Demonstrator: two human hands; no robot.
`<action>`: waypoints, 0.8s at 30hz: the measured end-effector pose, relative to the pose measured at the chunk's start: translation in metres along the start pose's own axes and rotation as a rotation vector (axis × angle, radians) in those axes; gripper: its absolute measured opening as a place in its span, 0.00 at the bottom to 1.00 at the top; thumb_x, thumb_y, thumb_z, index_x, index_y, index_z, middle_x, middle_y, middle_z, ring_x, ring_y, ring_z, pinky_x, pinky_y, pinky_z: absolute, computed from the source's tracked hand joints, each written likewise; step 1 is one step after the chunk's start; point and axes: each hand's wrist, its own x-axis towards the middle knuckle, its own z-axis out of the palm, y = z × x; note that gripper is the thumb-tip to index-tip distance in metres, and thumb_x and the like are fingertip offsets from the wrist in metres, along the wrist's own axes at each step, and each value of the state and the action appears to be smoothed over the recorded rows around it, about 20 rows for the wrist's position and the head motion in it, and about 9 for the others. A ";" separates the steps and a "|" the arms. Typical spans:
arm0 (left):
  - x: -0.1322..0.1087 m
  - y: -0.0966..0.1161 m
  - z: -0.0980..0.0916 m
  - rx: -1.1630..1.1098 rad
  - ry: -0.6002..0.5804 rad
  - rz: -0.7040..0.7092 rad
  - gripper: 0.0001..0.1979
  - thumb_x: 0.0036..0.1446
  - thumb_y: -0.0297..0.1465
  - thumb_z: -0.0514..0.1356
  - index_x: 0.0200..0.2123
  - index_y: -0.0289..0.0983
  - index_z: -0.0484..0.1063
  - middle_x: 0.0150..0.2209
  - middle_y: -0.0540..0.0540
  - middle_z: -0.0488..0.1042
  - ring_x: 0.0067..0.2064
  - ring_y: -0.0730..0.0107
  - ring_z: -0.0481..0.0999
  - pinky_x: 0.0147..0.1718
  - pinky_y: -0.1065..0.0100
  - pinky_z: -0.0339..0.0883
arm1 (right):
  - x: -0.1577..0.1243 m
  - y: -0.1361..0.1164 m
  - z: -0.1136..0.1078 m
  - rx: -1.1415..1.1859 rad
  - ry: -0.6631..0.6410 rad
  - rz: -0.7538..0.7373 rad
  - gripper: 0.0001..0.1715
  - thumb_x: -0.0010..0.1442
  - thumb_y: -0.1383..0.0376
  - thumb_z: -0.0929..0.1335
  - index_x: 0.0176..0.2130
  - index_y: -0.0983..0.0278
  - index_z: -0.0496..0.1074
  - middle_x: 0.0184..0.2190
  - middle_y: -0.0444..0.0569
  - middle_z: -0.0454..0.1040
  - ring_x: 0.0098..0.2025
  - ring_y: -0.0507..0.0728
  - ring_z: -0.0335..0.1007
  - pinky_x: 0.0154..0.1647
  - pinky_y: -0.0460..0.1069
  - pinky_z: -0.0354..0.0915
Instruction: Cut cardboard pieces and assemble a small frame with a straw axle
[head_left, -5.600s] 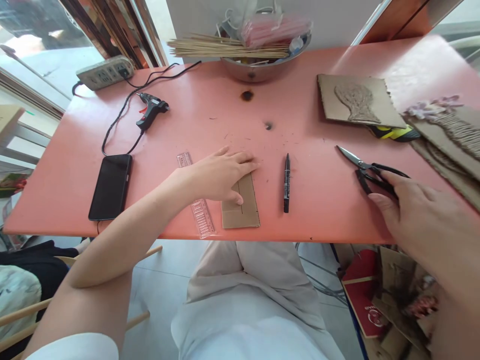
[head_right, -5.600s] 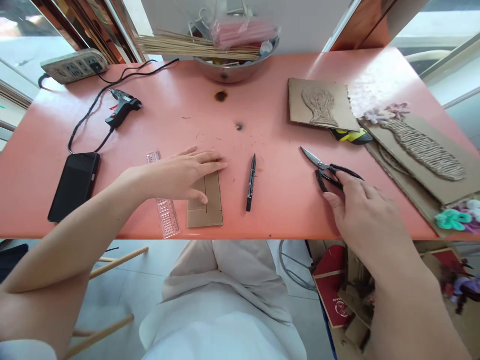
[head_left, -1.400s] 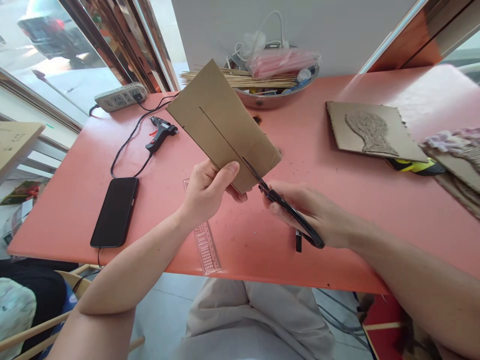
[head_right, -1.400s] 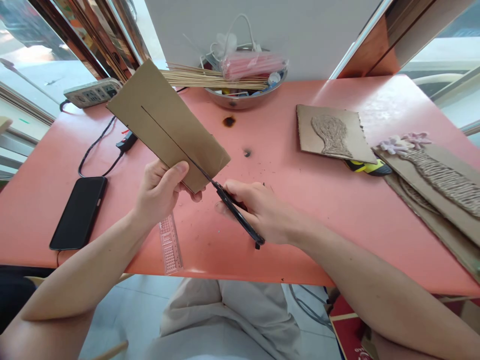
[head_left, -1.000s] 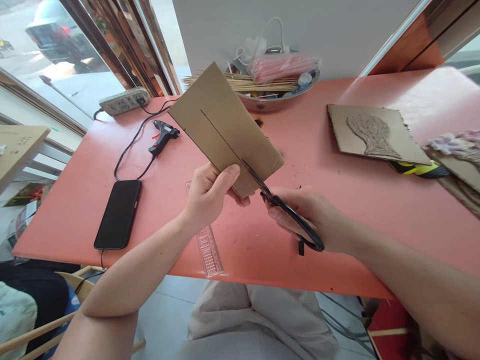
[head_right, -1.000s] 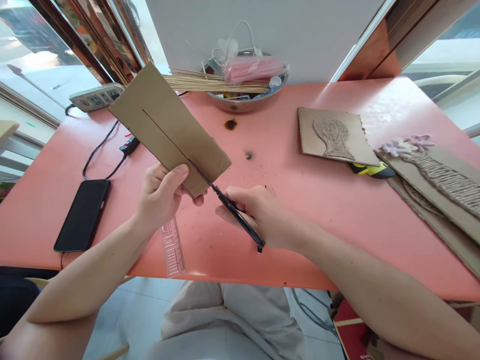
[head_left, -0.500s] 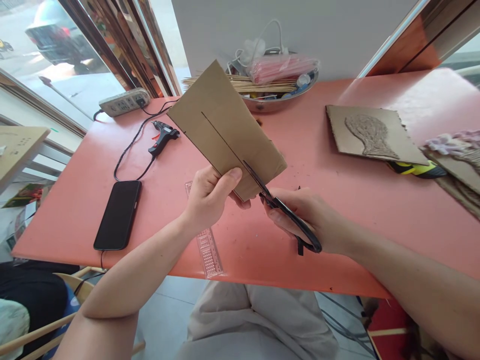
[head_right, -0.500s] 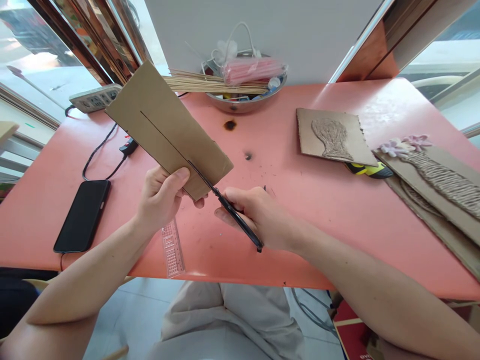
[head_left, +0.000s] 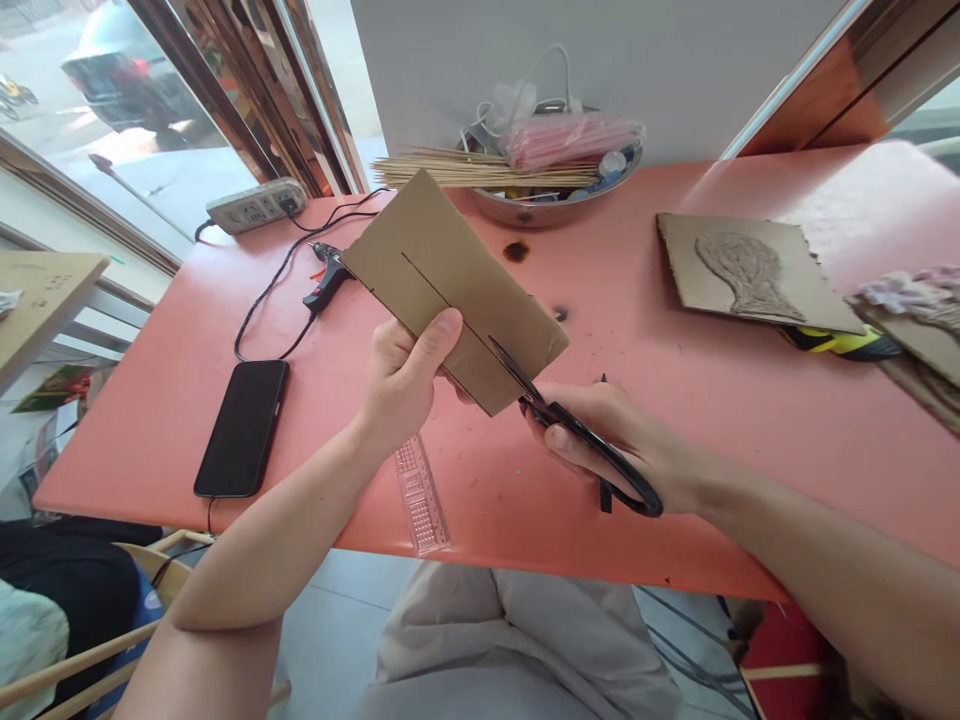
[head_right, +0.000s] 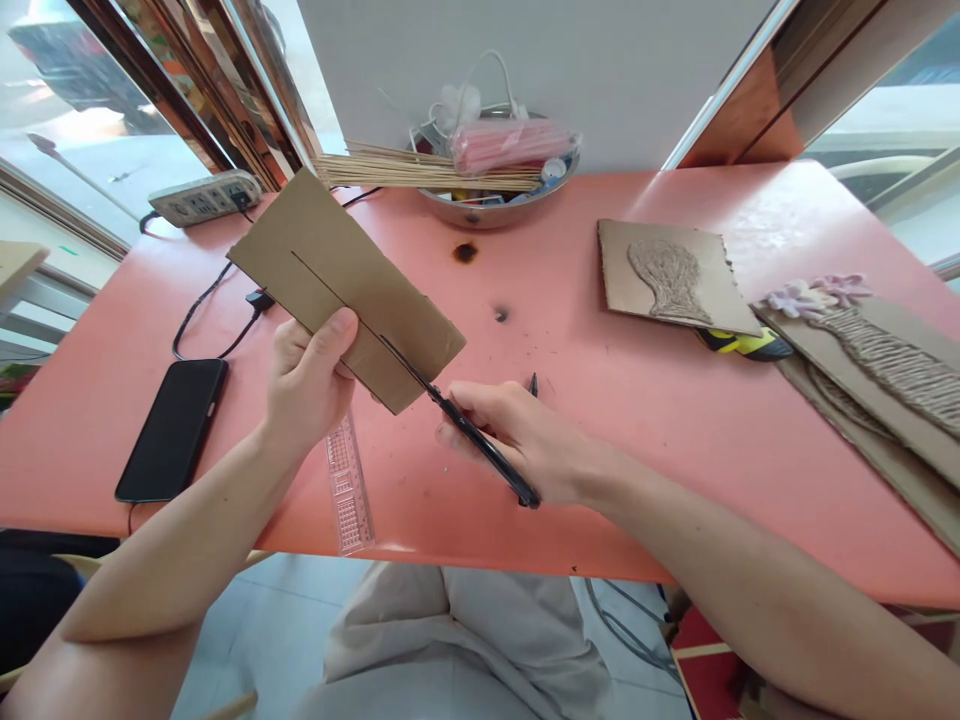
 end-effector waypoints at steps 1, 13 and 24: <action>-0.001 0.000 0.000 -0.007 -0.013 -0.003 0.33 0.60 0.60 0.66 0.19 0.41 0.65 0.16 0.52 0.70 0.25 0.61 0.83 0.18 0.66 0.77 | 0.000 0.000 0.000 0.000 0.000 0.000 0.36 0.68 0.31 0.61 0.30 0.58 0.55 0.23 0.38 0.57 0.24 0.50 0.49 0.24 0.49 0.48; -0.003 0.009 0.001 0.107 -0.052 0.025 0.36 0.61 0.61 0.65 0.15 0.40 0.62 0.14 0.51 0.69 0.18 0.68 0.77 0.14 0.71 0.70 | 0.001 -0.009 -0.008 -0.105 -0.051 0.077 0.40 0.66 0.27 0.57 0.30 0.58 0.53 0.25 0.39 0.56 0.26 0.52 0.50 0.25 0.49 0.50; 0.001 -0.005 -0.004 -0.096 -0.089 -0.231 0.33 0.56 0.62 0.68 0.21 0.40 0.66 0.14 0.54 0.67 0.13 0.74 0.68 0.07 0.73 0.61 | 0.001 -0.006 -0.007 0.074 -0.057 0.041 0.39 0.65 0.27 0.61 0.32 0.58 0.57 0.24 0.39 0.56 0.25 0.51 0.50 0.24 0.50 0.50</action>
